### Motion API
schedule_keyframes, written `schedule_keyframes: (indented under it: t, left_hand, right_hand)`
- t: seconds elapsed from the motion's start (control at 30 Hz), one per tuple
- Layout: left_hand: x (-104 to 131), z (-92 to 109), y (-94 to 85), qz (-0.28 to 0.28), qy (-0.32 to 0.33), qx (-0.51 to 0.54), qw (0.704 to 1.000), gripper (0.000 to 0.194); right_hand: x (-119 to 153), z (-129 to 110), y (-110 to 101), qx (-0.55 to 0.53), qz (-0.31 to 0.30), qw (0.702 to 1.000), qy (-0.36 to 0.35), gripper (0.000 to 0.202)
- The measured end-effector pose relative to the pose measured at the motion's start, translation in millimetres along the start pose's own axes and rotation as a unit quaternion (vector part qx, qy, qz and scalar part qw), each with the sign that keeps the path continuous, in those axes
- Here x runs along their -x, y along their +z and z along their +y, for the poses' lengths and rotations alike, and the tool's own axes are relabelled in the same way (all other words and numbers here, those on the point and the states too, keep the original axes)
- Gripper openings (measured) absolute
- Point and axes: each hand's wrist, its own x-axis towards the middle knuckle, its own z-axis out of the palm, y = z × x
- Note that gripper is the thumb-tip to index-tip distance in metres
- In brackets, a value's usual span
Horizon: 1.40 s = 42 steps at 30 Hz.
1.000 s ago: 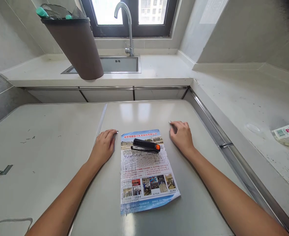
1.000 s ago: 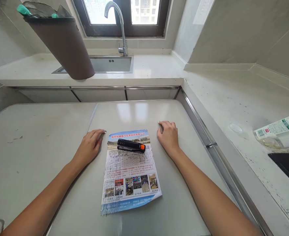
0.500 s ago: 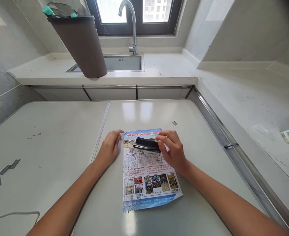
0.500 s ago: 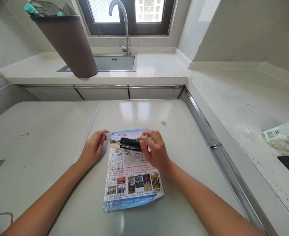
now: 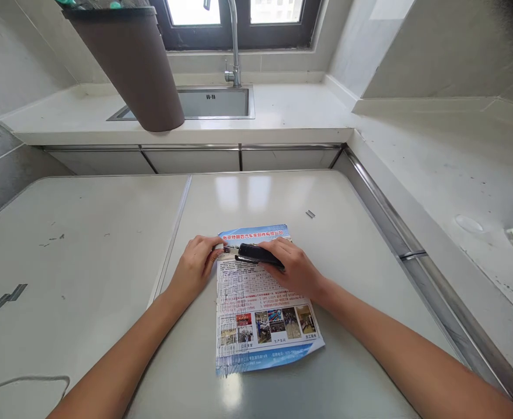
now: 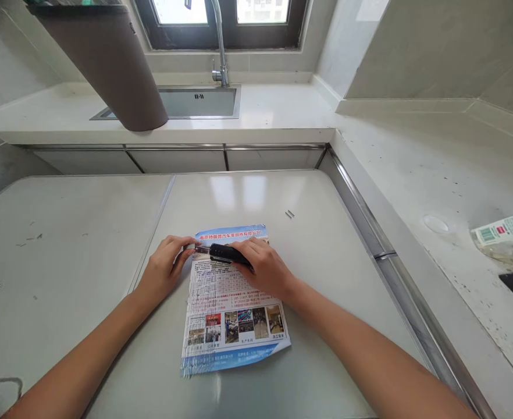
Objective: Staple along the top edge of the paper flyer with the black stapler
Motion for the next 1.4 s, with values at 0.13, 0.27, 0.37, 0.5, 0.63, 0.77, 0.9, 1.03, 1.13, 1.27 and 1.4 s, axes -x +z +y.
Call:
schedule_keyframes:
  t: [0.13, 0.27, 0.37, 0.5, 0.63, 0.77, 0.9, 1.03, 1.13, 1.27, 1.4]
  left_hand:
    - [-4.7, 0.9, 2.7, -0.017, 0.032, -0.039, 0.999, 0.018]
    - [-6.6, 1.2, 6.7, -0.042, 0.047, -0.071, 0.995, 0.018]
    - [-6.4, 0.9, 7.7, -0.046, 0.055, -0.074, 0.995, 0.017]
    - [-5.6, -0.3, 7.5, -0.047, 0.062, -0.067, 0.995, 0.018]
    - [-5.6, -0.9, 7.6, -0.042, 0.062, -0.055, 0.996, 0.018]
    - [-6.2, -0.9, 8.3, -0.043, 0.055, -0.057, 0.996, 0.018]
    - [-6.2, 0.0, 8.2, -0.031, 0.065, -0.059, 0.996, 0.018]
    - [-5.5, 1.3, 5.6, -0.009, 0.098, -0.042, 0.994, 0.017]
    - [-4.9, 1.3, 3.5, -0.004, 0.112, -0.040, 0.993, 0.016]
    - [-4.4, 0.4, 2.8, -0.014, 0.118, -0.043, 0.992, 0.014]
    - [-4.4, 0.4, 3.8, -0.025, 0.112, -0.039, 0.993, 0.011]
  right_hand:
    - [1.1, 2.7, 1.0, -0.014, -0.004, 1.000, 0.011, 0.035]
    - [0.6, 3.5, 0.9, -0.022, -0.004, 1.000, 0.009, 0.037]
    - [0.0, 2.6, 0.0, -0.027, -0.007, 1.000, 0.012, 0.036]
    - [-0.9, 1.8, -1.2, -0.032, -0.016, 0.999, 0.014, 0.033]
    - [-0.9, 2.9, -1.0, -0.036, -0.015, 0.999, 0.012, 0.034]
    - [-0.5, 3.4, -0.9, -0.037, -0.016, 0.999, 0.011, 0.034]
    - [-0.7, 2.4, -1.7, -0.032, -0.017, 0.999, 0.009, 0.034]
    - [-0.7, 1.9, -2.3, -0.036, -0.015, 0.999, 0.006, 0.033]
    - [-0.4, 2.0, -2.6, -0.037, -0.018, 0.999, 0.010, 0.033]
    - [-0.2, 2.3, -2.8, -0.038, -0.021, 0.999, 0.012, 0.034]
    - [-0.3, 2.7, -2.6, -0.035, -0.018, 0.999, 0.011, 0.036]
